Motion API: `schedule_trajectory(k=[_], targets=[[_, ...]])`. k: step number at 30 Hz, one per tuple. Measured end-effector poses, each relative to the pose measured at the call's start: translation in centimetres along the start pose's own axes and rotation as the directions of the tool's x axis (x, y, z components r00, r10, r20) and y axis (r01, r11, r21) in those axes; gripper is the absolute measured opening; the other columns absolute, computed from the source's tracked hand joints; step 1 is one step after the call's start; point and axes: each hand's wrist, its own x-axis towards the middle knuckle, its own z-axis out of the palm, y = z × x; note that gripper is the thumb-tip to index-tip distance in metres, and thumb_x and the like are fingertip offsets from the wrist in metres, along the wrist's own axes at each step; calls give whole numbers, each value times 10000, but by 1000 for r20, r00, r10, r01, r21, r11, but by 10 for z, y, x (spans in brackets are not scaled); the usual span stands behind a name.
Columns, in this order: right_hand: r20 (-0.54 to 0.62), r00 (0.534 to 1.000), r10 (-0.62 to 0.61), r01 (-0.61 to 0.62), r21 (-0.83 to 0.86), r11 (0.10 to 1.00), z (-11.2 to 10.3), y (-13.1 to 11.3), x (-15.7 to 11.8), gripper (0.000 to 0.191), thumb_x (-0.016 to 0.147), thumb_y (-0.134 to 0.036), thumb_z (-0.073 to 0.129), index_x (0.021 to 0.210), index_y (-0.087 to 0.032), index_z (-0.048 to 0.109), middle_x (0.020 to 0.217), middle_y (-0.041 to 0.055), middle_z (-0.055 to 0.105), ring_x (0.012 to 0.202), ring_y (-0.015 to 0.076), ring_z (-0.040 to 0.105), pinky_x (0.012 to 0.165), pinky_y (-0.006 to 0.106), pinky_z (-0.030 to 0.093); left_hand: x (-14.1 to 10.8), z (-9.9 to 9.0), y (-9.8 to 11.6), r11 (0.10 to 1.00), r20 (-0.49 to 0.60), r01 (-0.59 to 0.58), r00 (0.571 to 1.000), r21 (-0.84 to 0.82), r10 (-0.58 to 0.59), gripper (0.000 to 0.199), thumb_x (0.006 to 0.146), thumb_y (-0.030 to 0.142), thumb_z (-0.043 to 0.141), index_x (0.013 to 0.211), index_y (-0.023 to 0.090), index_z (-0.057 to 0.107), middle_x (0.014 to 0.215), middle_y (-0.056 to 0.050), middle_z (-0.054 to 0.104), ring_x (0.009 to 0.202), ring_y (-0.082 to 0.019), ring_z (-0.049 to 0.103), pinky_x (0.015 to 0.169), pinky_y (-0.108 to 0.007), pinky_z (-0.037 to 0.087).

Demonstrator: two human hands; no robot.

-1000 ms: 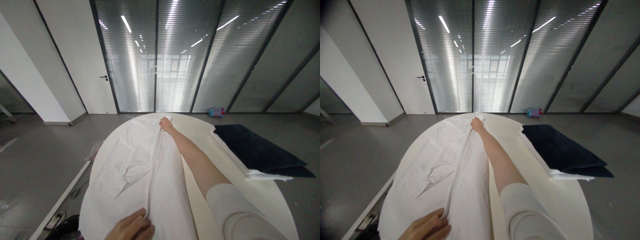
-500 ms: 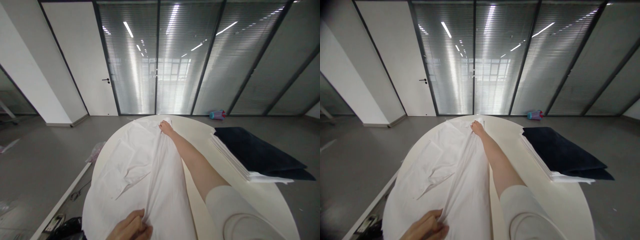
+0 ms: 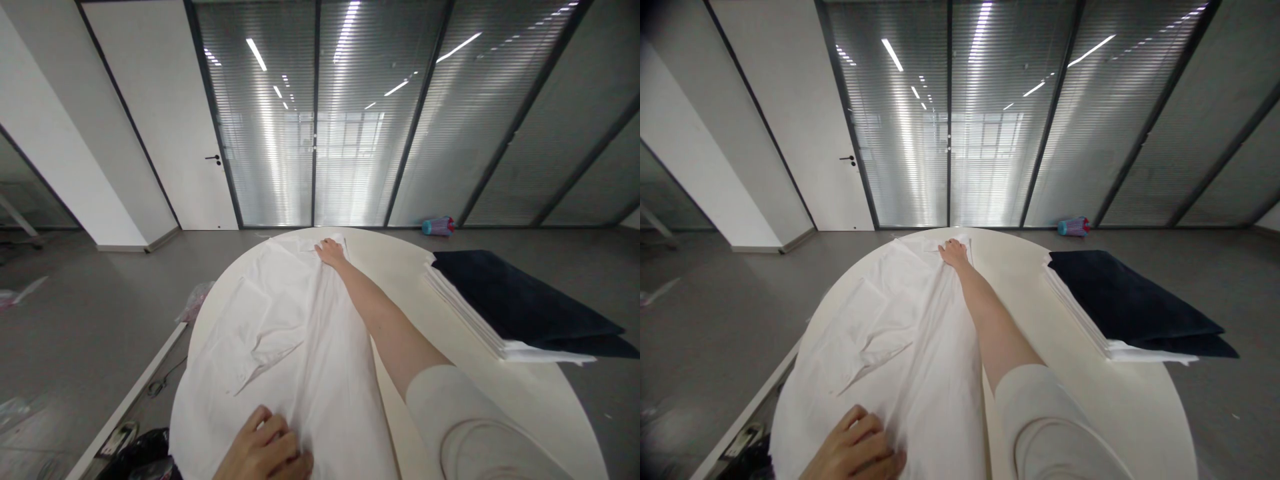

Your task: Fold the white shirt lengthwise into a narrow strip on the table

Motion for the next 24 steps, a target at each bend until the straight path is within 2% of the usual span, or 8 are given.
schedule_trajectory(k=[3, 6, 8, 11, 14, 16, 20, 24], targets=[[30, 999, -14, 14, -5, 1000, 3, 2, 2, 624, 1029, -554, 237, 1461, -173, 477, 1602, 124, 336, 1502, 260, 192, 1203, 462, 134, 21, -9, 1, 1000, 37, -2, 999, -18, 3, 178, 997, 241, 534, 891, 190, 668, 718, -5, 619, 746, -156, 570, 677, -282, 464], [86, 996, 0, 0, -2, 1000, 6, 4, 6, 714, 1015, -612, 194, 1548, -164, 352, 1655, 121, 209, 1524, 280, 130, 1209, 511, 77, 58, -12, -1, 995, 154, 30, 988, -96, -14, 151, 970, 280, 570, 1019, 182, 675, 1008, -69, 683, 1032, -215, 613, 863, -348, 508], [124, 992, 6, -7, 3, 1000, 6, 7, 9, 738, 1010, -626, 169, 1575, -168, 295, 1665, 116, 169, 1529, 271, 116, 1213, 505, 73, 82, -1, -6, 987, 283, 53, 959, -149, -9, 321, 969, 359, 563, 1215, 164, 633, 1306, -134, 611, 1276, -268, 529, 1024, -414, 471], [153, 988, 28, -29, 2, 1000, 5, 14, 9, 759, 1003, -638, 147, 1591, -170, 252, 1672, 112, 133, 1535, 264, 88, 1215, 503, 62, 102, 31, -15, 977, 453, 68, 891, -202, 32, 752, 951, 585, 500, 1501, 83, 386, 1589, -239, 301, 1488, -372, 258, 1166, -534, 321], [157, 986, 64, -64, -8, 998, 1, 27, 5, 762, 999, -641, 141, 1596, -177, 237, 1674, 103, 124, 1535, 262, 87, 1215, 504, 68, 101, 59, -15, 966, 540, 93, 840, -243, 56, 971, 919, 688, 446, 1582, 36, 165, 1624, -298, 94, 1508, -449, 57, 1186, -637, 178], [145, 986, 82, -81, -18, 997, -2, 38, 1, 776, 996, -646, 146, 1600, -165, 219, 1676, 105, 104, 1537, 259, 71, 1217, 499, 54, 94, 66, -9, 962, 541, 75, 837, -264, 83, 934, 924, 668, 451, 1605, 116, 128, 1641, -264, -10, 1499, -474, 9, 1169, -678, 149], [72, 972, 224, -220, -62, 974, -13, 60, -7, 870, 974, -686, 136, 1596, -80, 190, 1665, 184, 90, 1536, 301, 31, 1203, 546, 27, 82, 66, 5, 971, 469, -34, 871, -235, 144, 809, 921, 611, 546, 1595, 369, 170, 1661, -153, -110, 1493, -492, 62, 1141, -700, 197], [98, 956, 276, -270, -69, 960, -22, 71, -8, 876, 965, -699, 179, 1556, -68, 315, 1622, 226, 238, 1519, 309, 146, 1192, 543, 120, 75, 74, 9, 973, 468, -123, 860, -196, 203, 925, 846, 626, 648, 1593, 396, 154, 1666, -155, -82, 1469, -538, 122, 1105, -748, 196]])
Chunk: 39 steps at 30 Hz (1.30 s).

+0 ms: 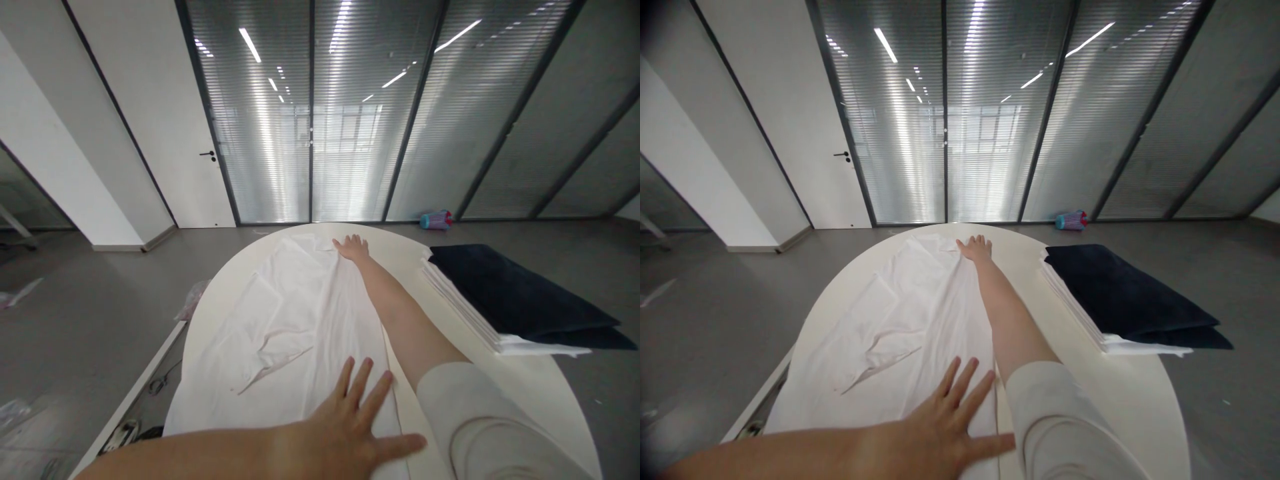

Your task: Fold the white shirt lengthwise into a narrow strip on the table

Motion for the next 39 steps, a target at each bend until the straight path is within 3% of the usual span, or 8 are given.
schedule_trajectory(k=[9, 16, 24, 27, 31, 33, 36, 39], targets=[[-99, 989, -110, 102, -76, 992, -26, -6, -31, 755, 1022, -589, 184, 1595, -97, 195, 1665, 184, 94, 1529, 339, 56, 1198, 540, 84, 16, -14, -7, 990, 59, 80, 996, -118, -74, 1001, 789, 795, 565, 1596, 399, 125, 1648, -131, -183, 1476, -531, -11, 1125, -746, 123], [281, 909, -307, 352, -126, 927, -60, 3, -97, 718, 978, -660, 276, 1521, -209, 409, 1534, 171, 444, 1337, 351, 495, 1067, 520, 391, 78, -10, -30, 956, 2, 261, 965, -137, -263, 1122, 844, 837, 368, 1607, 93, 20, 1643, -250, 43, 1505, -435, -60, 1191, -665, 82], [165, 876, -453, 481, -242, 842, -44, 37, -150, 584, 1021, -471, 296, 1495, -156, 426, 1521, 185, 449, 1375, 340, 428, 1077, 519, 342, 91, -16, -58, 982, -250, -121, 965, -144, 82, 426, 1022, 449, 409, 1196, 142, 648, 1198, -121, 700, 1120, -219, 653, 1007, -339, 482], [-25, 831, -556, 517, -332, 789, -51, 17, -166, 400, 992, -313, 423, 1280, -101, 604, 1264, 206, 628, 1202, 341, 540, 1034, 496, 341, 74, -47, -120, 962, -481, 63, 856, -267, -189, 379, 1030, 366, 382, 916, 168, 685, 896, -73, 719, 864, -172, 675, 826, -289, 525], [-92, 594, -799, 743, -318, 589, -59, -44, -206, 233, 958, -145, 466, 1056, -119, 676, 1128, 162, 654, 1085, 279, 567, 952, 429, 384, 29, -93, -235, 635, -503, 633, 412, -442, -760, 192, 943, 233, 511, 983, 180, 690, 1077, -76, 697, 970, -174, 658, 816, -256, 514], [42, 336, -941, 921, -221, 320, -57, -80, -235, 214, 962, -135, 486, 1049, -159, 679, 1081, 104, 672, 991, 221, 592, 883, 367, 419, -1, -105, -284, 391, -404, 794, 202, -465, -892, 202, 847, 180, 612, 1030, 173, 697, 1124, -87, 694, 1058, -208, 645, 915, -283, 488], [61, -137, -989, 985, -94, -143, -49, -130, -280, 311, 975, -129, 492, 1246, -210, 622, 1265, 61, 637, 1058, 170, 579, 857, 297, 435, -41, -104, -327, 238, -312, 832, 83, -502, -947, 282, 757, 141, 655, 1034, 120, 702, 992, -120, 729, 956, -253, 683, 860, -325, 508], [3, -362, -932, 924, -130, -360, -40, -166, -315, 348, 1017, -160, 448, 1330, -220, 587, 1372, 43, 595, 1156, 172, 550, 818, 287, 446, -64, -93, -342, 181, -248, 825, 52, -535, -967, 290, 740, 170, 657, 1016, 104, 719, 892, -113, 746, 840, -236, 700, 758, -295, 516]])
